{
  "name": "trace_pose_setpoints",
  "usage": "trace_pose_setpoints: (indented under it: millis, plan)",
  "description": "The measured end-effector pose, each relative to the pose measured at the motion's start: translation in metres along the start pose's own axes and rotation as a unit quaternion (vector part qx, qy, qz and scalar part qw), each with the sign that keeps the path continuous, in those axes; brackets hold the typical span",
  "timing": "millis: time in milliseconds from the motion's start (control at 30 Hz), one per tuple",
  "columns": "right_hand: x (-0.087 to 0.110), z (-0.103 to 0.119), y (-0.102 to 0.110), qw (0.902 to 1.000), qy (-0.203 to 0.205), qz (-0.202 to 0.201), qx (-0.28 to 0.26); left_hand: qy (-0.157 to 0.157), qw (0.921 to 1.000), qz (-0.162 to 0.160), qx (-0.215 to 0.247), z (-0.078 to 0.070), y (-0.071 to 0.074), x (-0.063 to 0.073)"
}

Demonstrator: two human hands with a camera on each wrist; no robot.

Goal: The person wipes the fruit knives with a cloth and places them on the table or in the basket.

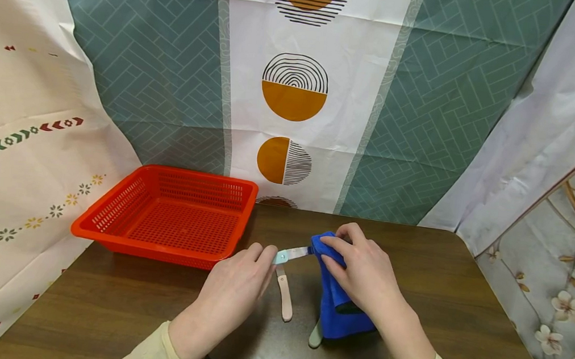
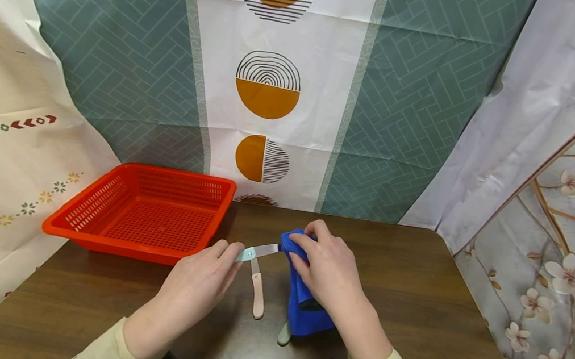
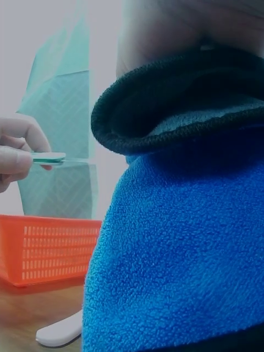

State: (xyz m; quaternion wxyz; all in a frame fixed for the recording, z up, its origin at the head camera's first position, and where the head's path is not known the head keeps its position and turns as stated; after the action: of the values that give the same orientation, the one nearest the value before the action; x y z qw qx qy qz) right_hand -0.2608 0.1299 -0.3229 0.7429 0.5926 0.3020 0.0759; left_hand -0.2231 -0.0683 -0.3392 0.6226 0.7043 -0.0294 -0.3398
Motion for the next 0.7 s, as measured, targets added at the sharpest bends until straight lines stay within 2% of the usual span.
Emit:
trace_pose_setpoints:
  millis: [233, 333, 433, 567, 700]
  plan:
    - [0.001, -0.014, -0.001, 0.9987, -0.042, 0.028, -0.003, -0.007, 0.9999, -0.013, 0.0, -0.001, 0.001, 0.001]
    - [0.003, -0.02, 0.002, 0.9976, -0.062, 0.03, -0.007, -0.009, 0.9997, -0.021, 0.0, -0.001, 0.002, 0.001]
    - [0.004, -0.021, 0.006, 0.997, -0.072, 0.026, -0.011, -0.005, 0.9999, -0.015, -0.001, -0.001, 0.0, 0.001]
    - [0.004, -0.014, 0.01, 0.9977, -0.065, 0.016, -0.011, 0.003, 1.0, 0.003, 0.0, 0.001, -0.003, 0.0]
    - [0.005, 0.001, 0.014, 0.9994, -0.034, 0.001, -0.011, 0.007, 0.9999, 0.014, 0.002, 0.002, -0.005, -0.001]
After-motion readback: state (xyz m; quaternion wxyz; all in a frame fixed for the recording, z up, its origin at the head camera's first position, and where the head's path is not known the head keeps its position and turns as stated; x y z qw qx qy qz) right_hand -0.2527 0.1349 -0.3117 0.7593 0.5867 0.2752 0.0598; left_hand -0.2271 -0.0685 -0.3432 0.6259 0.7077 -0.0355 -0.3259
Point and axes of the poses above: each hand's wrist, its own x-axis away from the middle knuckle, its own y-axis out of the back of the hand, z = x × y, the point moved 8 cm from there along -x, towards the middle knuckle, and after that the axes turned 11 degrees about z, right-handed, at the moved point
